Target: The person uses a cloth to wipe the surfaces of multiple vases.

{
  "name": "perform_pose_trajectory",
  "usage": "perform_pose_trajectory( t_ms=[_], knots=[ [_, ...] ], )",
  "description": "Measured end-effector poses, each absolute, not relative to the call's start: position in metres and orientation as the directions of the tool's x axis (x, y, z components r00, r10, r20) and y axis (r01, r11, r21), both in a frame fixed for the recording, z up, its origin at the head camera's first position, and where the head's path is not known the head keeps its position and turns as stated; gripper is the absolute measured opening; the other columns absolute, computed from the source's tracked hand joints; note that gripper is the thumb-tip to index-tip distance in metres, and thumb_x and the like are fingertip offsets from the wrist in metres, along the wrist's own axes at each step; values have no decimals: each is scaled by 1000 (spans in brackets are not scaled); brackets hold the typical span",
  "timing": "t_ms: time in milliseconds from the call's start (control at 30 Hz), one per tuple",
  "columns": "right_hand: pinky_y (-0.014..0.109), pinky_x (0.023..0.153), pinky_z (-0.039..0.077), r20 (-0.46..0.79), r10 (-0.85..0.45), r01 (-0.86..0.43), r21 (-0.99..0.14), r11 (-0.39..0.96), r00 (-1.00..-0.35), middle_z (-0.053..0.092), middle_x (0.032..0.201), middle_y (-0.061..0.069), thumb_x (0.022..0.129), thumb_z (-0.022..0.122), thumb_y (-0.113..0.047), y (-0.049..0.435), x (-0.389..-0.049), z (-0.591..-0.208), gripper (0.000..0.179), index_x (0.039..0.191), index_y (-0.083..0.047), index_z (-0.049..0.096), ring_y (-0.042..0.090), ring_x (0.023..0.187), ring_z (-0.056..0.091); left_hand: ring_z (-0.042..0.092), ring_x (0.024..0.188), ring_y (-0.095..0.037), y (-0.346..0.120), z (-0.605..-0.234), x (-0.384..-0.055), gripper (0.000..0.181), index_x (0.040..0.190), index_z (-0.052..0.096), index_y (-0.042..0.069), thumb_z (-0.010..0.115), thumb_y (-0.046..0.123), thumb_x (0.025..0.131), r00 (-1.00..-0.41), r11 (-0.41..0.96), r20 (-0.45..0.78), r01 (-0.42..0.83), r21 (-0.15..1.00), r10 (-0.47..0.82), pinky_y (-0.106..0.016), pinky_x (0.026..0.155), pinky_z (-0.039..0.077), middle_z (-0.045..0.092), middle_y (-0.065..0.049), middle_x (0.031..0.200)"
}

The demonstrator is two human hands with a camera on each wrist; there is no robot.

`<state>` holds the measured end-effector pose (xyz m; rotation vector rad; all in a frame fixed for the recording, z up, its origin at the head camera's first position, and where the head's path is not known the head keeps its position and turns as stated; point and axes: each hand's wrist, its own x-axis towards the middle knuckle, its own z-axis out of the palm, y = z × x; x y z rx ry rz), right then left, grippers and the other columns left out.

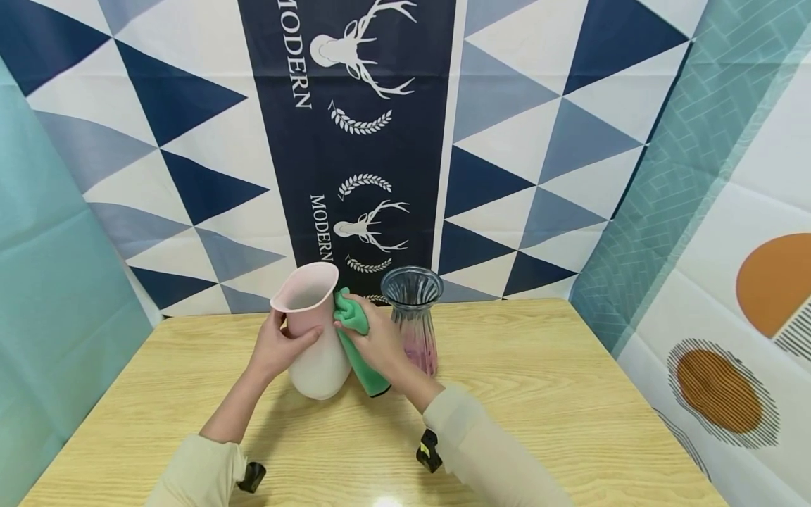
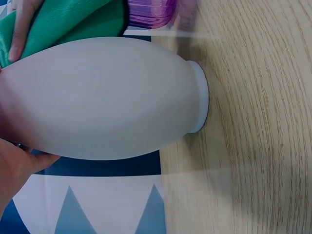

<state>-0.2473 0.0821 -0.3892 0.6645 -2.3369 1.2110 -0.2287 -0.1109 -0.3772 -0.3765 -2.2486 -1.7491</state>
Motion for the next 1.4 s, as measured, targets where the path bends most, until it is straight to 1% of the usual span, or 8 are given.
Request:
perform_pose_trajectory(
  t_ms=[200,367,467,667,867,1067,1267,1400],
  knots=[
    [42,87,50,543,-185,-554,-663,504,-819,61,126,7,86,65,-34,84,-245,-405,49,131,-21,51,23,107,61,47,120,-34,-105,-359,-214,75,140,32,3,73,2,76,-938,248,345,345,905,46,-50,98,45,42,-19,135],
    [44,90,49,532,-158,-528,-671,521,-832,60,127,7,86,65,-34,83,-242,-416,49,130,-19,52,25,110,60,47,119,-35,-104,-356,-211,75,140,31,3,72,3,78,-937,257,346,348,902,51,-50,98,45,41,-20,135],
    [44,91,49,532,-145,-519,-668,534,-834,60,127,7,86,65,-34,83,-239,-423,49,131,-18,52,25,111,60,48,119,-34,-104,-362,-214,76,140,31,6,74,5,77,-930,237,362,366,900,61,-50,97,45,42,-19,134],
    [44,92,48,520,-114,-487,-670,560,-847,59,129,5,85,66,-35,85,-231,-437,50,131,-18,52,24,114,59,50,118,-25,-106,-383,-231,82,140,33,19,81,14,73,-913,207,405,407,890,55,-46,97,46,44,-7,133],
    [43,88,50,519,-116,-480,-653,586,-847,60,128,4,86,65,-35,86,-228,-446,49,130,-21,52,23,111,61,50,116,-22,-104,-388,-233,85,138,34,20,83,15,69,-880,212,474,469,857,30,-46,96,46,46,-4,131],
    [42,87,51,526,-120,-487,-645,589,-842,62,126,3,85,66,-35,88,-229,-445,48,129,-22,53,22,109,61,48,115,-24,-103,-386,-228,87,138,31,15,83,11,69,-905,235,425,412,880,-5,-47,97,46,44,-9,131],
    [42,89,50,564,-120,-526,-645,554,-817,62,124,5,85,67,-31,88,-232,-432,47,129,-19,53,22,110,61,47,115,-28,-98,-368,-212,83,139,29,6,79,5,72,-911,261,413,398,880,-6,-49,96,46,43,-16,131],
    [42,90,49,594,-110,-549,-637,542,-797,62,124,6,85,67,-30,87,-235,-421,49,130,-17,53,22,110,60,47,114,-27,-97,-364,-208,81,138,31,7,79,5,72,-910,263,415,398,879,-9,-48,96,47,44,-16,131]
  ],
)
